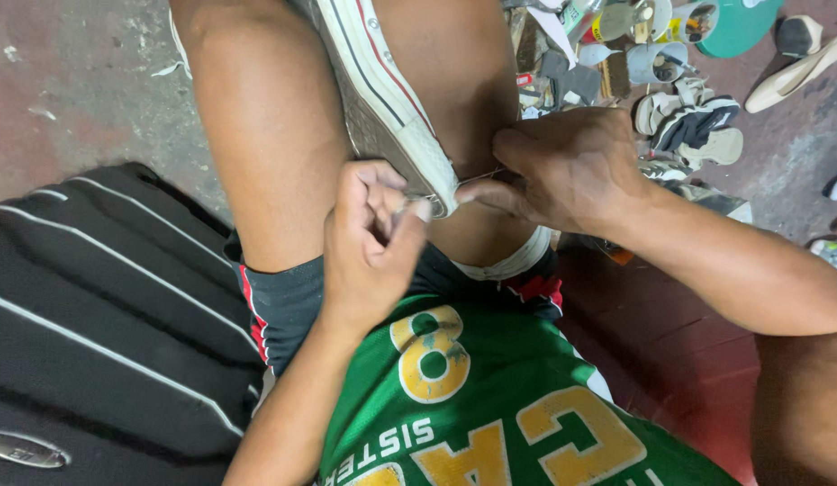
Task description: The person sits on the floor and sews a white canvas shoe using a needle and white thread. They repeatedly push the needle through the shoe's sole and pull the thread tight to secure the stitching.
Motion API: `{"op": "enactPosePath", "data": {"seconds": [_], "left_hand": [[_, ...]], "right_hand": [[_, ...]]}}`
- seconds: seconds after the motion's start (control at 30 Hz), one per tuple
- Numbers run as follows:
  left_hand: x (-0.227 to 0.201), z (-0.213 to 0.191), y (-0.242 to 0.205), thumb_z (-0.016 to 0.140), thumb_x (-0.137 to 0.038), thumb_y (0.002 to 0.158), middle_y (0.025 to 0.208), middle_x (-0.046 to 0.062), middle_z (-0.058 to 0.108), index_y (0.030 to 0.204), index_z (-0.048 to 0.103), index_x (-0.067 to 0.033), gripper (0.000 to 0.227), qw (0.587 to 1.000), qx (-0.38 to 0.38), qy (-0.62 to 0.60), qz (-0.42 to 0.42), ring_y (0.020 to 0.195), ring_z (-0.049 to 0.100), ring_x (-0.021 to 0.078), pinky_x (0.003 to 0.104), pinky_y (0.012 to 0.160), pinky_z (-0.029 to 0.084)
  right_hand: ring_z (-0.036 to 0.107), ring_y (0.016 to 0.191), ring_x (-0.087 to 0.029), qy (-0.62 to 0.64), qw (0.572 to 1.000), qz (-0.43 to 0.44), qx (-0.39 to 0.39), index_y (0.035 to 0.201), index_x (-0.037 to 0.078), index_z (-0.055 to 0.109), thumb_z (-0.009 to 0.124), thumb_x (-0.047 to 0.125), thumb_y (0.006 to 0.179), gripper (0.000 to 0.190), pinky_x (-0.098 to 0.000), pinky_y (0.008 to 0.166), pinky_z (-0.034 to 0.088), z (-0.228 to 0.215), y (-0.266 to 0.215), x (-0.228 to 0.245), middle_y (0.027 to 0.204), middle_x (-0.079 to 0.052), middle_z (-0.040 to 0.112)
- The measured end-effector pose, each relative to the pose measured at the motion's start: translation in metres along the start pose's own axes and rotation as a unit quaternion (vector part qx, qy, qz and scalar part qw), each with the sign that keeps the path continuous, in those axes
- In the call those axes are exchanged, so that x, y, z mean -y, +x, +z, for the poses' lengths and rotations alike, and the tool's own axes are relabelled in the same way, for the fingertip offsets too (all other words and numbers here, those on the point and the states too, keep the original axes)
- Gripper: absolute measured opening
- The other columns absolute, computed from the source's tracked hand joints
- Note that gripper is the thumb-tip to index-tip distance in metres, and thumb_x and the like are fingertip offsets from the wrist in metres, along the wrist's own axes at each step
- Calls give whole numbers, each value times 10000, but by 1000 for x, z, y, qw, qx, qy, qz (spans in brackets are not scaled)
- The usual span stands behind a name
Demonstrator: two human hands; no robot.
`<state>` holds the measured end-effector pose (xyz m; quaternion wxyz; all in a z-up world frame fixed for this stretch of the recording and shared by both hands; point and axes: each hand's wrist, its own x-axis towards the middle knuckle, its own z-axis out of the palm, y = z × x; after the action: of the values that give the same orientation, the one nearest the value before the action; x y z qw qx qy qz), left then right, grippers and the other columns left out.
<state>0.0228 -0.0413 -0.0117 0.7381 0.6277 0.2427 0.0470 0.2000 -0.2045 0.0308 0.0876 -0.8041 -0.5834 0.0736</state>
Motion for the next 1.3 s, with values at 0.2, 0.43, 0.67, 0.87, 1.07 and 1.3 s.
{"op": "enactPosePath", "data": {"seconds": [0.2,0.43,0.67,0.87,1.07,1.3], "left_hand": [[0,15,-3,959,-131,798,1111,85,513,1201,522,-67,599,947,-118,232,186,767,522,139,269,686,485],[-9,19,3,935,-84,763,1349,143,454,1203,521,-66,604,953,-129,205,183,822,528,152,280,754,520],[-45,3,-9,966,-149,772,1353,162,499,1248,551,-53,639,928,-91,311,185,1030,613,235,313,853,578],[-66,4,-12,944,-195,805,1241,86,607,1187,675,-90,479,860,-45,437,259,1022,604,281,366,823,537],[-65,9,-8,887,-154,892,1101,6,668,1045,739,-116,217,840,-48,456,290,927,589,233,338,744,513],[-59,-6,-6,765,-45,991,1014,46,671,1116,620,-63,192,904,-6,354,241,905,617,243,332,790,509]], "right_hand": [[588,559,-281,6,1000,10,-4,666,121,595,802,511,929,514,-406,516,431,3,-14,5,625,-55,580],[552,519,-224,-7,998,61,7,706,142,642,756,499,973,460,-381,497,409,-11,-25,-15,592,-2,563],[526,447,-201,-18,997,66,26,663,163,677,720,535,900,443,-371,450,390,-5,-40,-2,531,-2,558],[556,505,-187,37,999,19,-31,817,166,713,733,531,963,394,-351,482,408,-12,-29,5,632,-5,589],[578,536,-208,2,998,1,-56,860,180,740,751,522,946,353,-357,498,436,-18,-26,9,660,2,604],[660,699,-193,133,988,-82,2,941,185,742,772,556,839,386,-356,592,525,0,-7,18,826,3,669]]}}
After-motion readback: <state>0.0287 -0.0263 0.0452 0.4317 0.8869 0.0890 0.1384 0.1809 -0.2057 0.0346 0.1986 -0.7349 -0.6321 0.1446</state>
